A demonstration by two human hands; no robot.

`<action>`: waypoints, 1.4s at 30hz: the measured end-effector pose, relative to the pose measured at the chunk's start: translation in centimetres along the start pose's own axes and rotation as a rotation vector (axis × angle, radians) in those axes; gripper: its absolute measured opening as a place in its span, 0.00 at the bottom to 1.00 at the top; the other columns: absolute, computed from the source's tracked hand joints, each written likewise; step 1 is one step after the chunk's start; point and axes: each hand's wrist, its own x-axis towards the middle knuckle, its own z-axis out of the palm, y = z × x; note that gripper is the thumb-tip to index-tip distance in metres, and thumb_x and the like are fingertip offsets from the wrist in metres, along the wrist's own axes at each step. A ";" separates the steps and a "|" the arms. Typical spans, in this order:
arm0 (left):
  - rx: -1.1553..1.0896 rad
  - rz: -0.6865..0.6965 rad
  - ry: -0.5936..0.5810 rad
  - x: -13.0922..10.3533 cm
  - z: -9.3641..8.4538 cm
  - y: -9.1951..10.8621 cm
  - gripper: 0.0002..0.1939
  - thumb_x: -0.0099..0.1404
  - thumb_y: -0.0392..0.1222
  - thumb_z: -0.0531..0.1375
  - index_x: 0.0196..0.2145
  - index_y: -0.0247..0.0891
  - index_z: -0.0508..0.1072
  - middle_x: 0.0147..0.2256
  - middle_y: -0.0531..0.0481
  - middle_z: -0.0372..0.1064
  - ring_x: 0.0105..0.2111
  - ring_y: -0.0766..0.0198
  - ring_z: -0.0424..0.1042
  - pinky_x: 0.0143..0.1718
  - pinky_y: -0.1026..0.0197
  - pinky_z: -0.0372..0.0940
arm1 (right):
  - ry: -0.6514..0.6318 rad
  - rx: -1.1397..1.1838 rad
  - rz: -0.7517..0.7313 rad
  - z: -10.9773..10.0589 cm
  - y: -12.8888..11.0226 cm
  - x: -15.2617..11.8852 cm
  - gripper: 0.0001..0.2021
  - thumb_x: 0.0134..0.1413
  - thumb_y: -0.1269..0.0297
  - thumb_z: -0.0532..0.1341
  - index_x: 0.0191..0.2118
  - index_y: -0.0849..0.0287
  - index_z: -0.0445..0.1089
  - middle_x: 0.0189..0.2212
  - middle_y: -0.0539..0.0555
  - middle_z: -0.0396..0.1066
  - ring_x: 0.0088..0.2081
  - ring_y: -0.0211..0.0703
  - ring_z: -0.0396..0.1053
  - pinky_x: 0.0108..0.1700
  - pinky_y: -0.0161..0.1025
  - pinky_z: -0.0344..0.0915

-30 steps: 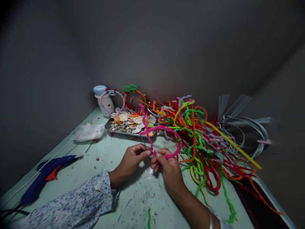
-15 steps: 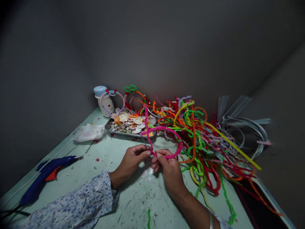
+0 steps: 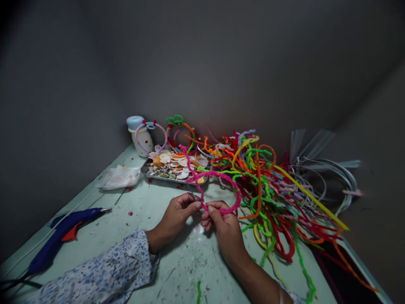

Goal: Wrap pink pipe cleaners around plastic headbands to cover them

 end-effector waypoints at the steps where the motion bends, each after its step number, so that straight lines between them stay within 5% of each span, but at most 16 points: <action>1: -0.010 0.005 -0.018 0.0 -0.1 0.0 0.11 0.57 0.45 0.65 0.28 0.33 0.72 0.26 0.50 0.68 0.27 0.66 0.65 0.32 0.62 0.59 | -0.002 0.006 0.004 -0.1 0.1 0.0 0.13 0.50 0.55 0.65 0.35 0.59 0.69 0.22 0.50 0.72 0.21 0.36 0.67 0.23 0.32 0.64; 6: -0.036 0.112 0.057 0.6 -0.8 0.6 0.17 0.56 0.44 0.66 0.42 0.38 0.73 0.38 0.46 0.71 0.38 0.62 0.69 0.40 0.61 0.62 | 0.004 -0.011 0.032 -0.2 0.2 0.1 0.14 0.51 0.54 0.65 0.36 0.59 0.68 0.22 0.49 0.72 0.21 0.36 0.66 0.22 0.32 0.62; 14: -0.003 0.124 0.145 1.8 -1.8 2.1 0.16 0.50 0.43 0.70 0.35 0.38 0.73 0.34 0.49 0.71 0.35 0.64 0.67 0.39 0.62 0.62 | -0.006 -0.082 0.064 0.1 0.1 0.2 0.16 0.48 0.51 0.66 0.34 0.60 0.69 0.20 0.50 0.72 0.19 0.36 0.66 0.22 0.33 0.60; 26: -0.030 0.109 0.139 1.6 -1.6 2.2 0.06 0.50 0.31 0.60 0.27 0.36 0.66 0.24 0.57 0.61 0.26 0.70 0.59 0.29 0.66 0.54 | -0.020 -0.136 0.070 0.2 0.1 0.1 0.18 0.49 0.50 0.64 0.36 0.61 0.66 0.21 0.50 0.72 0.19 0.36 0.65 0.22 0.33 0.61; 37: -0.363 0.006 0.055 1.8 -1.6 1.9 0.20 0.53 0.29 0.63 0.44 0.38 0.71 0.37 0.50 0.70 0.29 0.71 0.66 0.34 0.66 0.61 | -0.062 -0.019 0.110 -0.2 0.5 0.4 0.14 0.51 0.55 0.63 0.37 0.60 0.66 0.21 0.48 0.71 0.20 0.35 0.65 0.21 0.31 0.59; 42: -0.475 -0.045 0.004 1.8 -1.7 1.8 0.15 0.55 0.31 0.63 0.42 0.37 0.71 0.34 0.53 0.69 0.28 0.72 0.68 0.34 0.67 0.62 | -0.068 0.000 0.127 -0.4 0.4 0.4 0.14 0.53 0.57 0.62 0.42 0.60 0.65 0.21 0.48 0.71 0.20 0.35 0.65 0.21 0.31 0.59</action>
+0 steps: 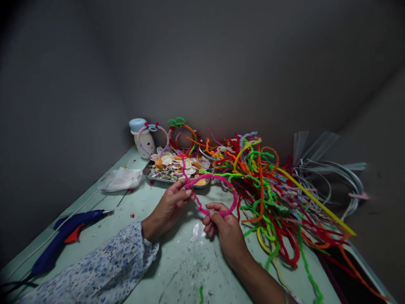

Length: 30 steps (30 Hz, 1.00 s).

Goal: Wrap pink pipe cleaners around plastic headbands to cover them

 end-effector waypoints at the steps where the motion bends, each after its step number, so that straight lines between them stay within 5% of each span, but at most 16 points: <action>1: -0.013 -0.012 0.007 0.0 -0.1 -0.1 0.13 0.55 0.31 0.63 0.40 0.36 0.71 0.32 0.53 0.68 0.27 0.72 0.68 0.33 0.67 0.62 | -0.003 -0.002 0.000 0.0 -0.1 0.0 0.15 0.53 0.57 0.62 0.43 0.60 0.65 0.21 0.48 0.71 0.20 0.35 0.65 0.22 0.31 0.59; 6: -0.038 -0.014 0.046 0.2 -0.3 -0.5 0.06 0.54 0.28 0.60 0.31 0.34 0.69 0.28 0.54 0.67 0.25 0.72 0.67 0.31 0.67 0.62 | -0.020 -0.023 -0.004 0.2 -0.2 -0.1 0.17 0.54 0.57 0.61 0.47 0.60 0.64 0.21 0.48 0.71 0.20 0.35 0.65 0.22 0.31 0.59; 14: -0.032 0.008 0.060 0.3 -0.3 -0.5 0.14 0.54 0.26 0.57 0.40 0.34 0.69 0.32 0.51 0.70 0.26 0.71 0.69 0.33 0.66 0.63 | -0.013 -0.040 -0.004 0.3 -0.2 0.0 0.16 0.55 0.58 0.60 0.47 0.60 0.64 0.20 0.48 0.71 0.20 0.35 0.65 0.21 0.31 0.58; 30: -0.125 -0.066 0.146 0.5 -0.4 -0.4 0.03 0.55 0.31 0.59 0.30 0.31 0.72 0.30 0.47 0.75 0.28 0.62 0.76 0.36 0.60 0.67 | -0.012 -0.028 -0.014 0.0 0.2 0.1 0.12 0.54 0.59 0.61 0.42 0.58 0.64 0.20 0.47 0.71 0.20 0.35 0.64 0.22 0.31 0.59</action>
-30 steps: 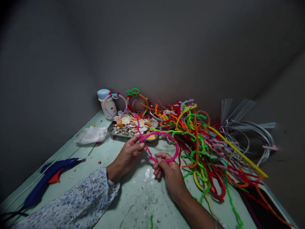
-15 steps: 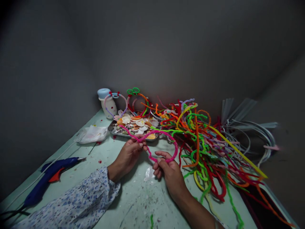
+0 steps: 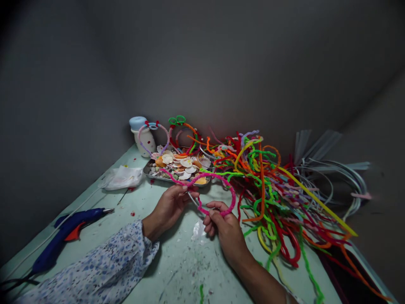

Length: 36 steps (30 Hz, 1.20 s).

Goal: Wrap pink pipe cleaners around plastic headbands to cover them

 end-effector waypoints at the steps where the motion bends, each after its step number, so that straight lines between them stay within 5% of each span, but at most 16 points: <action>1: -0.006 0.001 -0.001 0.0 0.0 0.0 0.04 0.56 0.31 0.59 0.31 0.31 0.72 0.30 0.46 0.75 0.28 0.62 0.76 0.37 0.60 0.67 | -0.002 0.002 0.001 0.0 0.0 0.0 0.12 0.55 0.58 0.61 0.42 0.58 0.64 0.21 0.48 0.71 0.20 0.35 0.65 0.22 0.31 0.59; 11: -0.224 -0.129 -0.023 -0.2 -0.2 0.3 0.02 0.54 0.32 0.55 0.26 0.35 0.66 0.26 0.49 0.72 0.37 0.54 0.77 0.41 0.56 0.67 | 0.011 0.054 0.002 0.2 -0.3 -0.1 0.11 0.52 0.59 0.63 0.38 0.58 0.66 0.20 0.48 0.70 0.20 0.36 0.65 0.22 0.31 0.59; 20: -0.100 -0.118 -0.037 0.3 -0.9 0.0 0.25 0.48 0.26 0.54 0.45 0.33 0.70 0.31 0.47 0.72 0.35 0.60 0.74 0.35 0.62 0.66 | 0.005 0.046 0.020 0.2 -0.5 -0.1 0.11 0.51 0.59 0.63 0.38 0.58 0.67 0.20 0.48 0.70 0.20 0.35 0.65 0.22 0.31 0.58; 24: 0.105 -0.139 -0.048 0.1 -0.8 -0.4 0.22 0.48 0.25 0.57 0.43 0.33 0.72 0.38 0.46 0.71 0.28 0.69 0.70 0.29 0.67 0.61 | 0.014 0.056 0.014 0.2 -0.5 -0.1 0.11 0.51 0.59 0.63 0.38 0.59 0.66 0.20 0.47 0.70 0.19 0.35 0.64 0.21 0.31 0.58; 31: 0.345 -0.182 -0.225 -0.6 -0.4 -1.1 0.12 0.48 0.27 0.58 0.33 0.32 0.71 0.25 0.49 0.69 0.25 0.68 0.68 0.28 0.65 0.58 | 0.064 0.119 -0.013 0.1 -0.6 -0.1 0.13 0.49 0.58 0.65 0.38 0.58 0.67 0.20 0.48 0.70 0.19 0.34 0.64 0.20 0.30 0.58; 36: 0.532 -0.115 -0.200 -0.8 -0.3 -1.4 0.06 0.54 0.37 0.63 0.29 0.33 0.70 0.23 0.49 0.67 0.22 0.68 0.67 0.26 0.64 0.59 | 0.081 0.097 -0.019 0.1 -0.6 -0.1 0.12 0.49 0.58 0.65 0.38 0.59 0.67 0.20 0.47 0.70 0.20 0.34 0.64 0.21 0.30 0.58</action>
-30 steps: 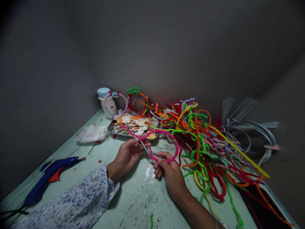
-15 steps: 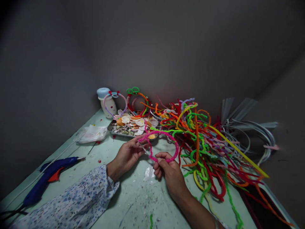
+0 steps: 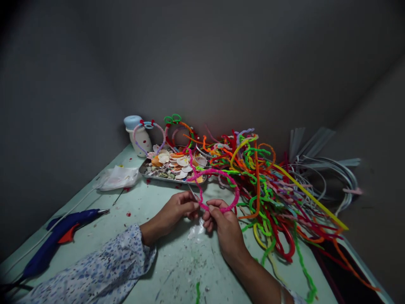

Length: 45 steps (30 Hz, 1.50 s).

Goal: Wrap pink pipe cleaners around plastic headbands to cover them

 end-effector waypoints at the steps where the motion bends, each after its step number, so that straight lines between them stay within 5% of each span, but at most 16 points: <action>1: 0.030 0.012 0.013 0.0 0.0 -0.1 0.06 0.55 0.38 0.63 0.29 0.33 0.70 0.22 0.50 0.67 0.21 0.68 0.66 0.25 0.64 0.59 | -0.002 -0.009 -0.002 0.0 0.0 0.0 0.13 0.49 0.58 0.65 0.38 0.59 0.67 0.20 0.47 0.70 0.20 0.34 0.64 0.21 0.30 0.59; 21: 0.020 0.047 0.134 0.1 0.5 -1.0 0.10 0.53 0.40 0.65 0.24 0.33 0.69 0.17 0.52 0.66 0.15 0.70 0.62 0.19 0.65 0.56 | 0.015 -0.164 -0.046 0.6 -0.3 -0.4 0.16 0.49 0.51 0.64 0.37 0.59 0.67 0.21 0.49 0.70 0.20 0.36 0.64 0.22 0.34 0.60; 45: 0.177 0.050 0.307 -0.7 1.5 -1.3 0.03 0.51 0.33 0.56 0.22 0.35 0.67 0.17 0.54 0.61 0.17 0.69 0.58 0.20 0.64 0.51 | -0.037 -0.230 -0.055 0.5 0.2 -0.8 0.18 0.52 0.50 0.63 0.39 0.60 0.66 0.22 0.50 0.71 0.21 0.36 0.65 0.24 0.34 0.61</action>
